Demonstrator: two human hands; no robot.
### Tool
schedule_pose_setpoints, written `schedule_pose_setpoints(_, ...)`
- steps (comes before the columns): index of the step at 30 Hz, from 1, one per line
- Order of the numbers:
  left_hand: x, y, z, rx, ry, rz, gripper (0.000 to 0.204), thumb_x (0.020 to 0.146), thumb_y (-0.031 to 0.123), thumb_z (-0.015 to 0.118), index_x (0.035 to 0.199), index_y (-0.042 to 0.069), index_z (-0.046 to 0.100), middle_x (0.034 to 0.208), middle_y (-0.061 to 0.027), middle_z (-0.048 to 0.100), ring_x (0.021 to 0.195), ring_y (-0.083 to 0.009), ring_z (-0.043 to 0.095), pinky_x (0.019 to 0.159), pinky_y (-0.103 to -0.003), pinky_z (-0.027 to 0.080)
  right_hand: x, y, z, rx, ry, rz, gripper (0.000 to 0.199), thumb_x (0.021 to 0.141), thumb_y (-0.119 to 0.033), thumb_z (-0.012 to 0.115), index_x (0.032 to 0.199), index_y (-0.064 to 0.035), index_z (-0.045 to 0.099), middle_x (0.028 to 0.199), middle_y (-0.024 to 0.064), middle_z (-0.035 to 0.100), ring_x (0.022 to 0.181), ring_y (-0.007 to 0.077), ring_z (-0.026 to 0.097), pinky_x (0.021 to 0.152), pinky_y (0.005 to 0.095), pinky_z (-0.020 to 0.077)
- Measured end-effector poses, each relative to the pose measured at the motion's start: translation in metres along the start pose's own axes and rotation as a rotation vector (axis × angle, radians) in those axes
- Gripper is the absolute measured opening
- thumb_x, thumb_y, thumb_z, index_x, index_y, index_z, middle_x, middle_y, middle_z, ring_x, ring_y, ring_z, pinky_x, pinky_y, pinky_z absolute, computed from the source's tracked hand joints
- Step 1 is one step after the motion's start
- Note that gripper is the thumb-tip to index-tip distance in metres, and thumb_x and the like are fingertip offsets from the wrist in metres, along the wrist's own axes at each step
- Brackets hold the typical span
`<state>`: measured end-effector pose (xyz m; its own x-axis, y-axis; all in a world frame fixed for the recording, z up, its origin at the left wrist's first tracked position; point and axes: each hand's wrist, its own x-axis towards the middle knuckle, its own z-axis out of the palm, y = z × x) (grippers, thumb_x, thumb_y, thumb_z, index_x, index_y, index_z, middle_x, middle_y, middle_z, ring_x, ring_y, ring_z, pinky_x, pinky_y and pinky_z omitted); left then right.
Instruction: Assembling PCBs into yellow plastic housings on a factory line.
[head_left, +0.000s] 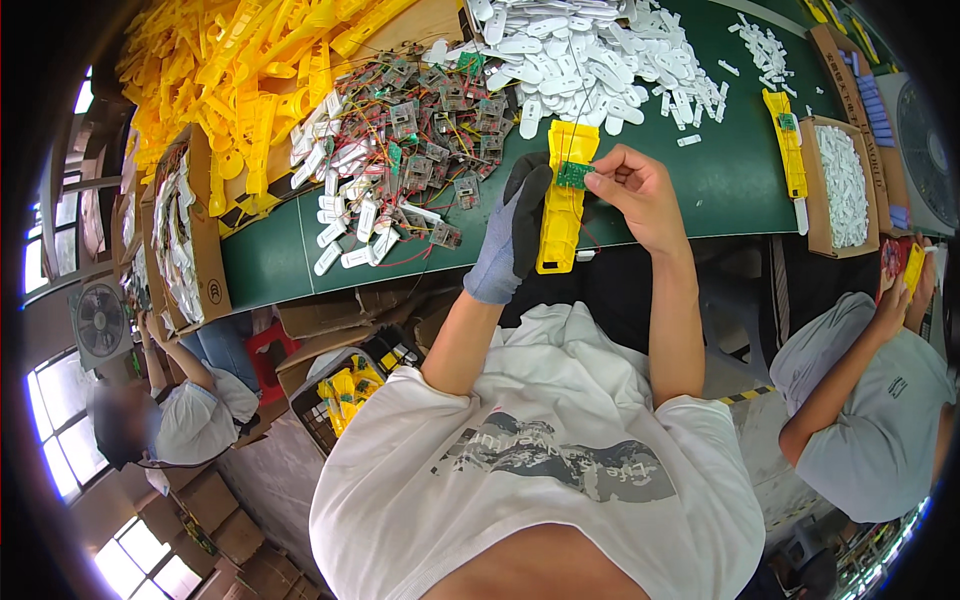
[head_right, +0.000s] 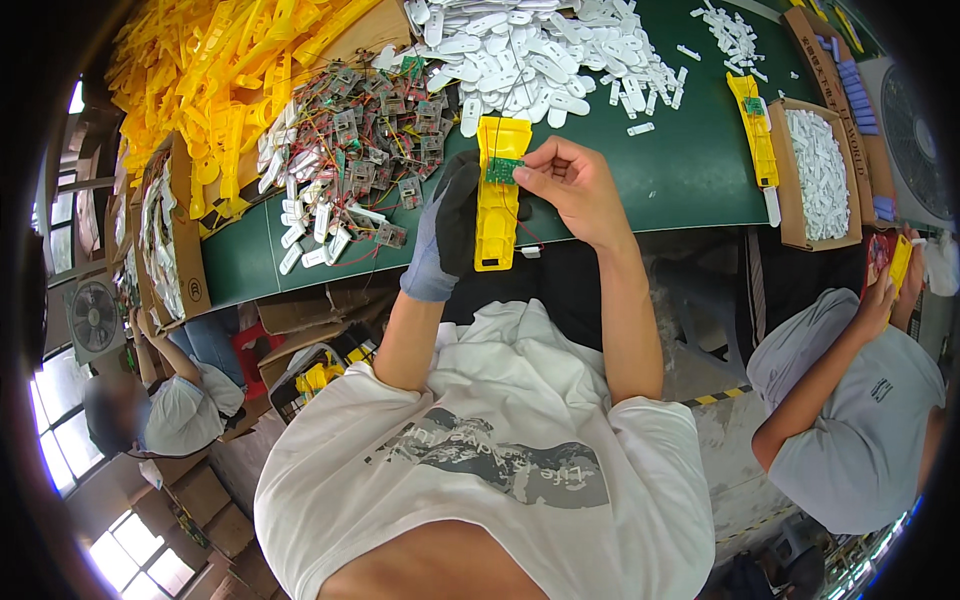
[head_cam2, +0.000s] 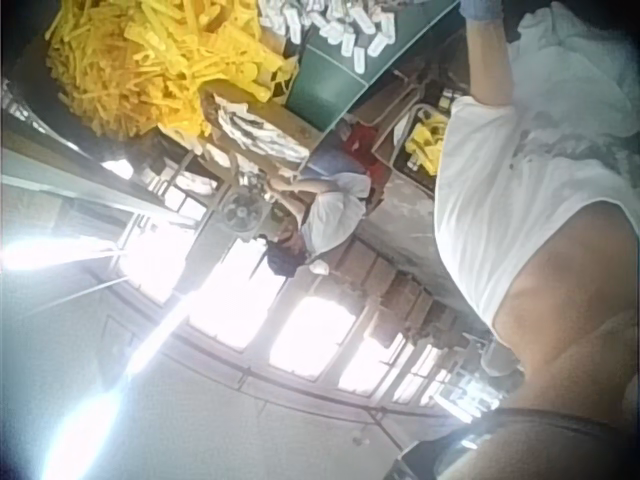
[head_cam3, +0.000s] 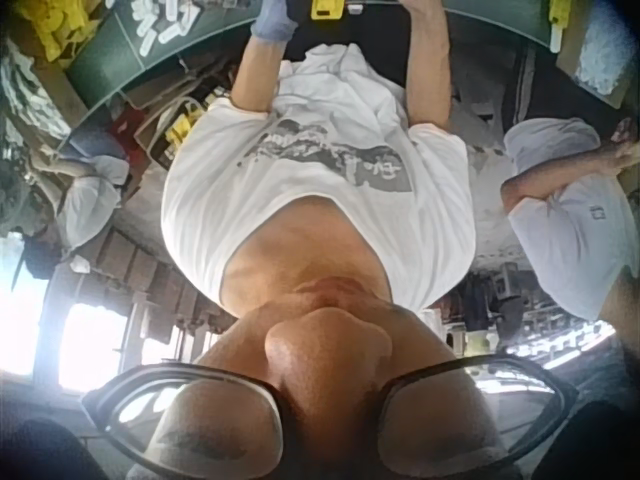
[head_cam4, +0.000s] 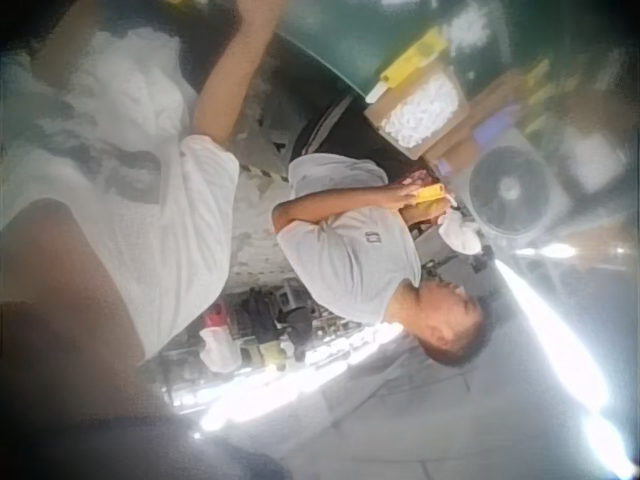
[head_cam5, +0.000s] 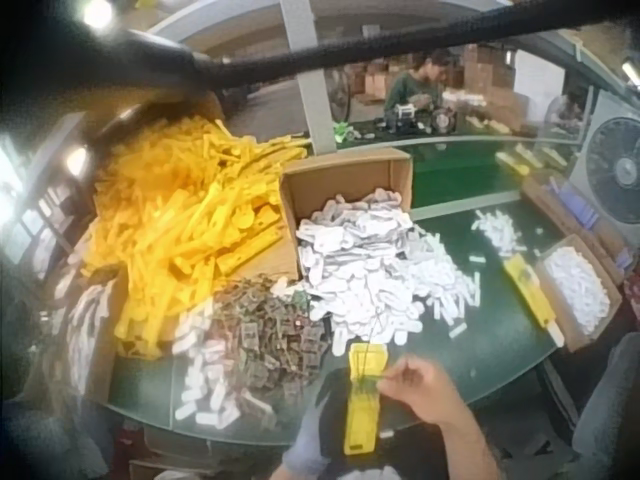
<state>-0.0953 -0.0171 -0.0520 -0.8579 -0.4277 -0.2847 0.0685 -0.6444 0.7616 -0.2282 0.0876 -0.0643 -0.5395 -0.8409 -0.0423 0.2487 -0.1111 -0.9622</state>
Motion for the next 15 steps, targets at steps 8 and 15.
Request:
schedule_pose_setpoints(8,-0.0014,0.0011,-0.0026,-0.028,0.000,-0.046,0.035,0.093,0.023,0.043,0.122,0.003,0.040,0.107,-0.0115,0.057,0.087,-0.0211,0.061,0.076,-0.036,0.052,-0.0002,-0.0020,-0.0015,0.005,-0.012,-0.007,0.008,0.080,-0.002,0.067,0.082,-0.0011,0.059,0.079,0.0002,0.059,0.072,0.0032,0.053,0.068,0.0181,0.0437)
schedule_pose_setpoints(15,-0.0007,0.0013,0.0006,0.024,0.016,-0.024,0.032,0.092,0.021,0.050,0.118,0.003,0.042,0.102,-0.0109,0.058,0.083,-0.0199,0.062,0.071,-0.034,0.053,0.0005,0.0002,-0.0010,-0.010,-0.006,-0.012,0.008,0.080,-0.002,0.067,0.081,-0.0008,0.059,0.079,0.0007,0.060,0.070,0.0035,0.054,0.067,0.0180,0.0439)
